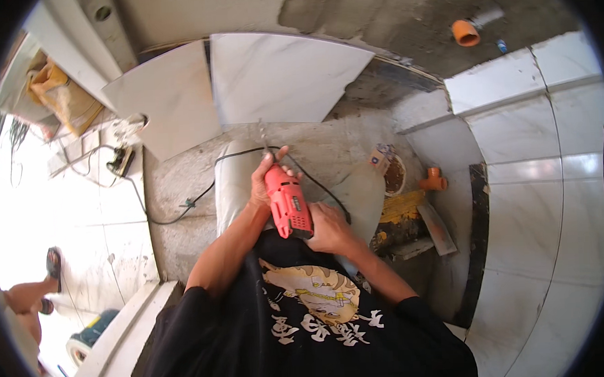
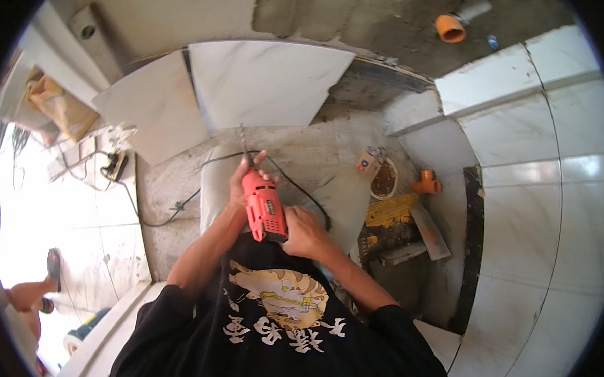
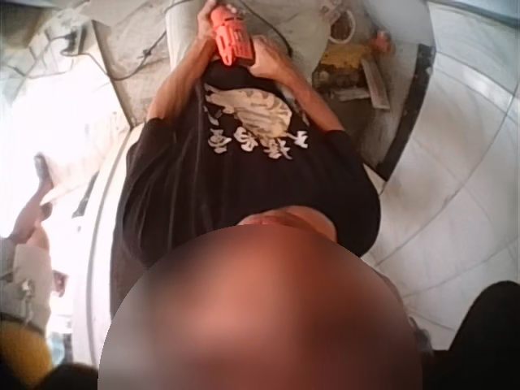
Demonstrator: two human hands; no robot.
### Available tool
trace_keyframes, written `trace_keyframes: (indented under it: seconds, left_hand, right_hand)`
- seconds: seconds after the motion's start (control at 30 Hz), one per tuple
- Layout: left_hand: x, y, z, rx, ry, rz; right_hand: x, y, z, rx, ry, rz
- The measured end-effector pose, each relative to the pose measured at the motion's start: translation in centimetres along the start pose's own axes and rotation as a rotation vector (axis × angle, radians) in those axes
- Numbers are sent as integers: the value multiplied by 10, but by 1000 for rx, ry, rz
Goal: Preparing a power drill and then applying tiles to a floor-level corner in a restroom.
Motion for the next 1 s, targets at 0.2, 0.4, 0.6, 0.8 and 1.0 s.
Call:
trace_keyframes:
  seconds: [0.2, 0.4, 0.6, 0.8, 1.0]
  left_hand:
    - [0, -14, -6, -39, -17, 109]
    - [5, -4, -16, -78, -109, 4]
    - [0, 2, -16, -4, -113, -80]
    - [4, -3, -16, -45, -104, -73]
    - [-1, 3, -15, -46, -98, -98]
  right_hand:
    - [-6, 6, -28, -472, -179, 420]
    - [2, 12, -4, -235, -66, 237]
    - [6, 1, -7, 59, -28, -105]
    - [5, -5, -8, 83, 57, -181]
    - [2, 2, 2, 41, 84, -209]
Point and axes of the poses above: each hand's wrist, its own x-axis away from the middle knuckle, its own y-axis out of the back of the hand, z = x × y, the point moved 8 cm from there along -x, towards the middle knuckle, and after that the axes turned 4 degrees about -y, right-handed, at the moved point
